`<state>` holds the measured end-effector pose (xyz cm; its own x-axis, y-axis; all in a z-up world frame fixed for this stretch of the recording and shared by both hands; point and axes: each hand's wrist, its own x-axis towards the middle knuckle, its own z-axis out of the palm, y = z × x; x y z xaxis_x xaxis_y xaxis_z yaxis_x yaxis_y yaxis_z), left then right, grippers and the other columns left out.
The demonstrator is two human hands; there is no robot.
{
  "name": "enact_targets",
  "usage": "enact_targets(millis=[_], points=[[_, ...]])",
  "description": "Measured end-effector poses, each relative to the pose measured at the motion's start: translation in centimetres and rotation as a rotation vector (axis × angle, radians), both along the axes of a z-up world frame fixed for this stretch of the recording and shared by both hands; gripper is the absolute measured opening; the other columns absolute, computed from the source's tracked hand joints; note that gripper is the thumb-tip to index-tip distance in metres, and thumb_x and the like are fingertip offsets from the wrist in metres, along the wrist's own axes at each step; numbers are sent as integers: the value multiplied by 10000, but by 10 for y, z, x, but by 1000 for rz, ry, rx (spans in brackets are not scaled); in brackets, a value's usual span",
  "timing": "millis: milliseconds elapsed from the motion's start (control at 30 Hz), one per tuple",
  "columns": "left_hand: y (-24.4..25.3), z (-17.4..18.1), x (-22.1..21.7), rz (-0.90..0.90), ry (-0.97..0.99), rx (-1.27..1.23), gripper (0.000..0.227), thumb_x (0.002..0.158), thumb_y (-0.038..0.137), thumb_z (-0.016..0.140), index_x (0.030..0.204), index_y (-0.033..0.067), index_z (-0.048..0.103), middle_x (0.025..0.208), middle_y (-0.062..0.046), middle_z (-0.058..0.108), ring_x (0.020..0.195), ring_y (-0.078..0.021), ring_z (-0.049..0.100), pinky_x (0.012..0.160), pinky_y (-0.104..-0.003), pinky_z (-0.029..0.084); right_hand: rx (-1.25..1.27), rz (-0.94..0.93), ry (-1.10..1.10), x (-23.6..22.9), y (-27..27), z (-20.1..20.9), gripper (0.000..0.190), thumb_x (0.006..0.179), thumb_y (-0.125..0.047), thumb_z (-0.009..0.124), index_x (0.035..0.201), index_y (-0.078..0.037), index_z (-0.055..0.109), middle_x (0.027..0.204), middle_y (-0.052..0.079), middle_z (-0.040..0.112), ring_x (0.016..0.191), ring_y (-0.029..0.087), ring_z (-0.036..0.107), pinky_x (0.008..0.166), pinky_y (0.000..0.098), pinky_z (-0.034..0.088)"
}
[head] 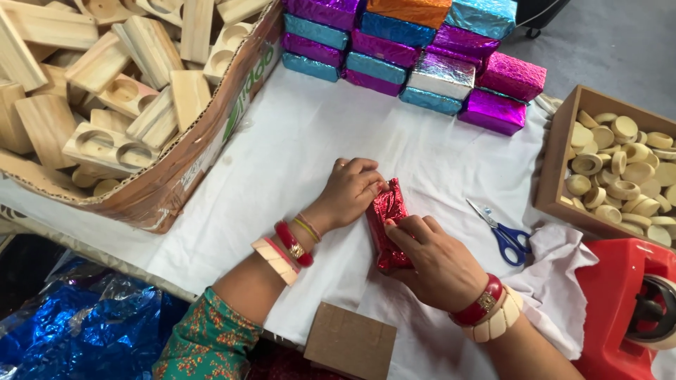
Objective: The person wraps a small wooden box with red glittery paper. They fold the paper around the box, smooth the edges, and use a tape dispenser to secure the wrapping. The finished box is placed with other wrapped boxes.
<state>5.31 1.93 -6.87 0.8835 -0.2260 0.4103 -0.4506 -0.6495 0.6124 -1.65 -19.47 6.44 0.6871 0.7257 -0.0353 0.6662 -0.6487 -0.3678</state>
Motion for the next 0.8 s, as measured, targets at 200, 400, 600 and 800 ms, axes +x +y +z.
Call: enact_targets(millis=[200,400,600,800], points=[[3,24,9,-63,206,-49,191,925,271,664,1005,158,795,1134,-94,662,1081,-239,579,977,-398,450,-14,65,-66,0,-2,-3,718,702,-272,835,1351,-67,604,1204,84,589,968,282,569,815,385,520],[10,36,1,-186,613,-384,130,926,125,634,1001,61,717,868,-71,750,801,-140,690,767,-299,567,22,152,-166,-3,-3,-13,556,737,-205,780,1260,-72,647,1097,43,603,918,231,585,771,342,526],[22,10,13,-210,817,-653,222,906,39,695,1122,2,663,888,-75,707,793,-132,647,706,-304,543,84,260,-295,2,-8,-19,489,772,-143,728,1249,-57,664,1122,35,604,920,199,593,742,325,537],[26,61,-8,-49,737,-552,580,800,15,767,1321,57,515,866,-80,750,818,-133,713,740,-281,580,57,289,-340,4,-8,-19,496,780,-111,708,1273,-72,671,1105,24,612,918,189,596,740,322,540]])
